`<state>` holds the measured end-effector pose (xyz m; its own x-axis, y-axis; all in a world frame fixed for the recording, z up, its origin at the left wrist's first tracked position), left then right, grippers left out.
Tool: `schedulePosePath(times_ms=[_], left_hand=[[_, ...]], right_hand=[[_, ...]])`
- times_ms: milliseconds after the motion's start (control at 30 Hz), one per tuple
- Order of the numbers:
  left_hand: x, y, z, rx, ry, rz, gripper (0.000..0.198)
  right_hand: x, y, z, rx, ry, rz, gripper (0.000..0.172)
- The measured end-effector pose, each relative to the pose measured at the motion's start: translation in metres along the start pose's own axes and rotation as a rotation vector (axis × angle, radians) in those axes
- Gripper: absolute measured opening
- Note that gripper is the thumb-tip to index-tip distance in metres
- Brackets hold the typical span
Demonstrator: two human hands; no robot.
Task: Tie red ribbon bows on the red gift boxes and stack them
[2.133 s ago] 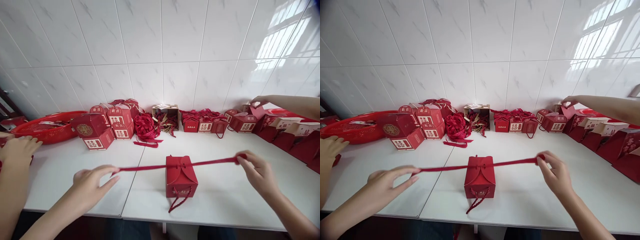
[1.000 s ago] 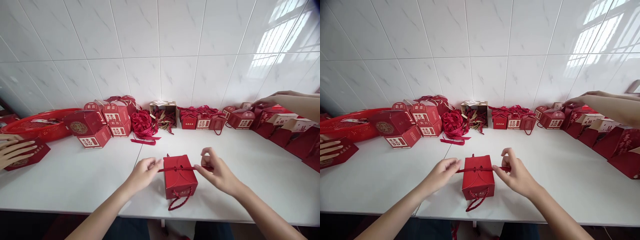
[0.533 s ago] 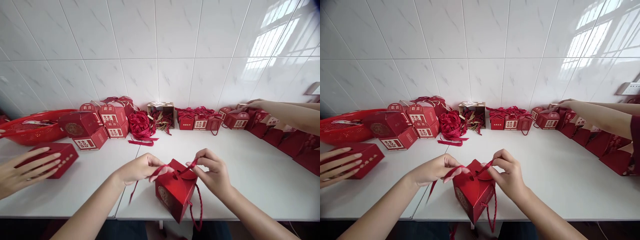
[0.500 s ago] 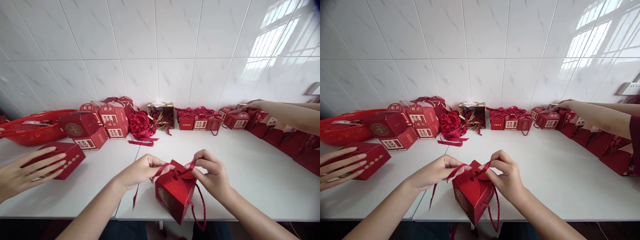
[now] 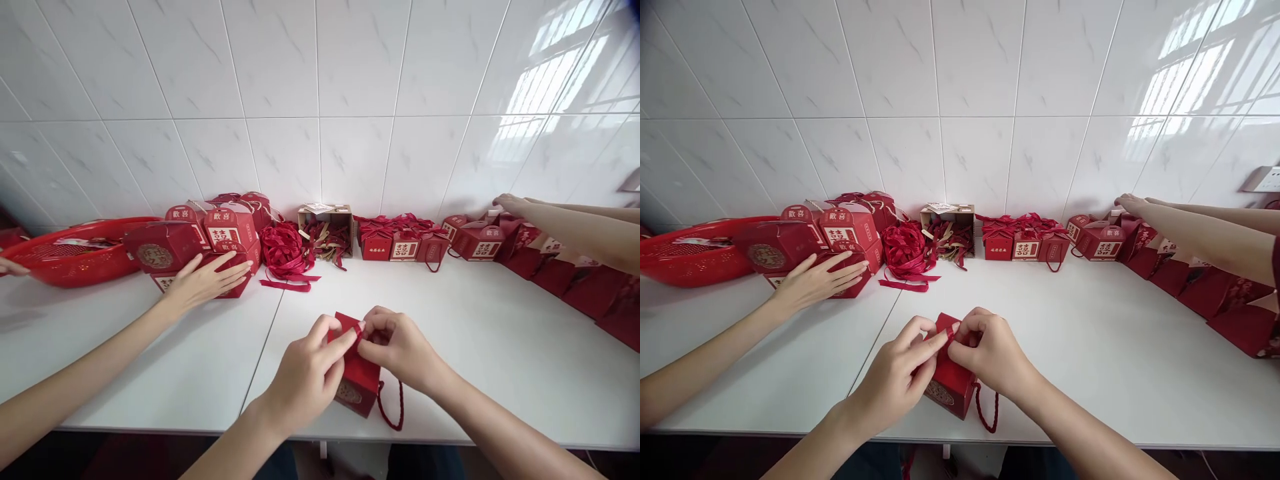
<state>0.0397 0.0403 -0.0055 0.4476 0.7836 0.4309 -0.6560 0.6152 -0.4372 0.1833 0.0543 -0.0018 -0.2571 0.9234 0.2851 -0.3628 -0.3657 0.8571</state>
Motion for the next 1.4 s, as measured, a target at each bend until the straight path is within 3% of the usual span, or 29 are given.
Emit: schedulePosePath(times_ms=[167, 333, 433, 500, 633, 767, 933, 1167, 1300, 1400], left_hand=[[0.011, 0.006, 0.008, -0.154, 0.117, -0.083, 0.035], [0.029, 0.003, 0.011, -0.324, 0.213, 0.010, 0.022], [0.032, 0.002, 0.008, -0.385, 0.218, 0.071, 0.019], [0.030, 0.005, 0.011, -0.374, 0.179, 0.101, 0.017], [0.020, 0.020, 0.025, -0.264, 0.127, 0.187, 0.019], [0.014, 0.030, 0.031, -0.279, 0.210, 0.229, 0.019], [0.027, 0.021, 0.021, -0.487, 0.326, 0.185, 0.022], [0.033, 0.030, 0.027, 0.280, 0.096, 0.056, 0.031], [0.028, 0.029, 0.031, 0.430, 0.021, -0.035, 0.028], [0.028, 0.031, 0.023, 0.352, 0.089, -0.015, 0.026]], right_hand=[[0.009, 0.012, 0.002, -0.177, 0.169, 0.052, 0.019], [0.015, 0.019, 0.003, -0.255, 0.388, 0.084, 0.018], [0.017, 0.021, 0.005, -0.255, 0.441, 0.118, 0.016], [0.018, 0.018, 0.011, -0.276, 0.411, 0.149, 0.017], [0.021, -0.001, 0.037, -0.406, 0.223, 0.169, 0.017], [0.018, -0.020, 0.046, -0.377, 0.187, 0.158, 0.013], [0.015, -0.023, 0.038, -0.330, 0.133, 0.179, 0.016], [0.002, -0.017, 0.042, -0.537, 0.065, 0.211, 0.016], [-0.003, -0.012, 0.045, -0.622, 0.044, 0.236, 0.015], [-0.003, -0.018, 0.049, -0.603, -0.001, 0.214, 0.015]])
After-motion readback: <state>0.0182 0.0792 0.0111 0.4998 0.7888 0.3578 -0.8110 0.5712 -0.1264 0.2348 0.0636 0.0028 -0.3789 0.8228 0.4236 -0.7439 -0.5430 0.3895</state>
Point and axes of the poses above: each hand's wrist, its own x-axis towards the middle knuckle, its own z-axis out of the back of the hand, y = z × x, the point moved 5 cm from there along x, towards the middle knuckle, and after that the axes turned 7 degrees about z, right-handed, at the moved point
